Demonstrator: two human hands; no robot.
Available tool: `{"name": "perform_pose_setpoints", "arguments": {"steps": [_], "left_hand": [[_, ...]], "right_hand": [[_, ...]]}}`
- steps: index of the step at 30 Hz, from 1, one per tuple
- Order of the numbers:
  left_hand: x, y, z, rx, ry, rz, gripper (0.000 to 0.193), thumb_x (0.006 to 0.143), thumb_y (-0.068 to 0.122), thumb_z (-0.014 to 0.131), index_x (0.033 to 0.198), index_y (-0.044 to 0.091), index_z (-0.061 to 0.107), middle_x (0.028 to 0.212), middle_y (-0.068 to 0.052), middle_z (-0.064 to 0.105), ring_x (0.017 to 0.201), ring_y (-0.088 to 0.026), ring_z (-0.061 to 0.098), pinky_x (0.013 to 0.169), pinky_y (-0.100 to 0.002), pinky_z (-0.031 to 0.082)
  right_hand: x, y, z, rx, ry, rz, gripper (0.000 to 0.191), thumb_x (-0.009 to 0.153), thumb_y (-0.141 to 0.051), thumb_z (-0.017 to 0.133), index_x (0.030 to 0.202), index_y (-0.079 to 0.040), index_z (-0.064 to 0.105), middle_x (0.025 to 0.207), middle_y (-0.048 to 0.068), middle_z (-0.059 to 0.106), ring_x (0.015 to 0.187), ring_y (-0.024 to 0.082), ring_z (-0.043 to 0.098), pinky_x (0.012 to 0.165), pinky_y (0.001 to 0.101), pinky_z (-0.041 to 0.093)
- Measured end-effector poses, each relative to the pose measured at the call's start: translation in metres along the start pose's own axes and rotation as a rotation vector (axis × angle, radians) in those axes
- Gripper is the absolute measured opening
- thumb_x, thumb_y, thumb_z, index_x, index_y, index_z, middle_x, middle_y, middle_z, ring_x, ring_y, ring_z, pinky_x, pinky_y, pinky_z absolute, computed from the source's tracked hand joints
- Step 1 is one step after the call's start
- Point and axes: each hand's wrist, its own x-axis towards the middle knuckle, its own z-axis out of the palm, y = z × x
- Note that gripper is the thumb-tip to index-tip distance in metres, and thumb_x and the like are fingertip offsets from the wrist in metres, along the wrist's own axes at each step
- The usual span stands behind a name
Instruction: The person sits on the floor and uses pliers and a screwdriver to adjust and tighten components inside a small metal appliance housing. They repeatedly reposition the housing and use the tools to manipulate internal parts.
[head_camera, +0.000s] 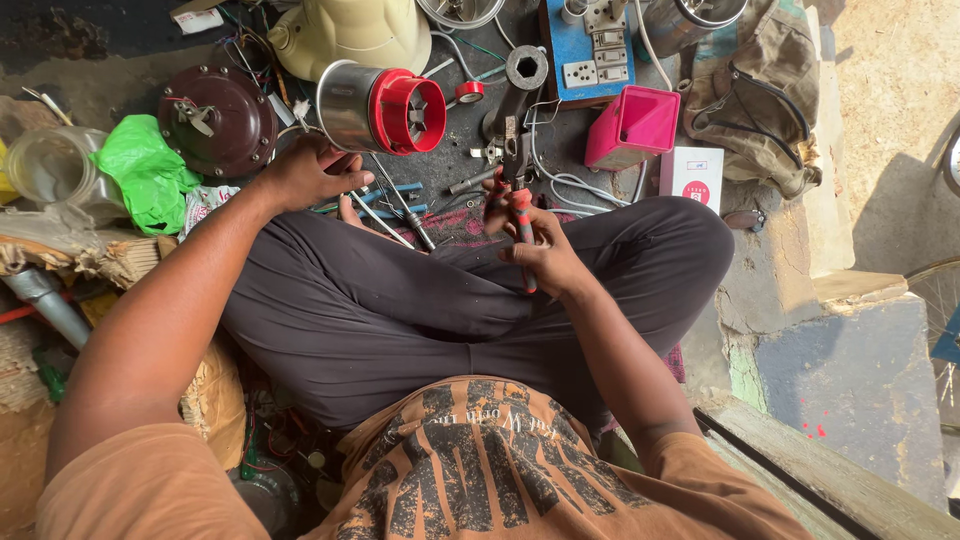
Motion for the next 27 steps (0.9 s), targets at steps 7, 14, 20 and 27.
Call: {"name": "perform_pose_setpoints", "arguments": {"steps": [7, 14, 20, 27], "left_hand": [[0.003, -0.001, 0.005, 0.067, -0.030, 0.011, 0.037, 0.090, 0.040, 0.075, 0.081, 0.006, 0.063, 0.065, -0.007, 0.064, 0.064, -0.020, 0.062, 0.068, -0.038, 0.050], [0.004, 0.000, 0.008, 0.115, 0.011, 0.033, 0.036, 0.088, 0.040, 0.077, 0.080, 0.007, 0.065, 0.066, -0.007, 0.067, 0.065, -0.024, 0.066, 0.069, -0.040, 0.052], [0.005, -0.007, 0.010, 0.091, -0.029, -0.036, 0.040, 0.090, 0.043, 0.076, 0.078, 0.007, 0.065, 0.065, -0.006, 0.068, 0.065, -0.022, 0.067, 0.071, -0.039, 0.053], [0.006, -0.009, 0.011, 0.145, -0.024, -0.032, 0.040, 0.092, 0.045, 0.075, 0.079, 0.008, 0.066, 0.067, -0.005, 0.068, 0.067, -0.021, 0.067, 0.072, -0.039, 0.053]], "right_hand": [[0.007, -0.071, 0.001, -1.400, 0.349, -0.486, 0.055, 0.091, -0.015, 0.071, 0.145, -0.018, 0.060, 0.163, 0.029, 0.017, 0.154, 0.053, 0.009, 0.117, 0.0758, 0.003], [0.041, -0.100, -0.016, -1.783, 0.312, -0.663, 0.051, 0.107, -0.033, 0.064, 0.155, -0.016, 0.059, 0.159, 0.033, 0.027, 0.149, 0.060, 0.020, 0.112, 0.0846, 0.005], [0.046, -0.092, -0.012, -1.797, 0.319, -0.661, 0.046, 0.117, -0.045, 0.059, 0.149, -0.012, 0.059, 0.153, 0.032, 0.032, 0.146, 0.059, 0.025, 0.112, 0.0869, 0.009], [0.032, -0.098, -0.009, -1.881, 0.341, -0.611, 0.047, 0.107, -0.030, 0.065, 0.150, -0.011, 0.058, 0.162, 0.032, 0.025, 0.155, 0.059, 0.007, 0.110, 0.0878, 0.003]]}}
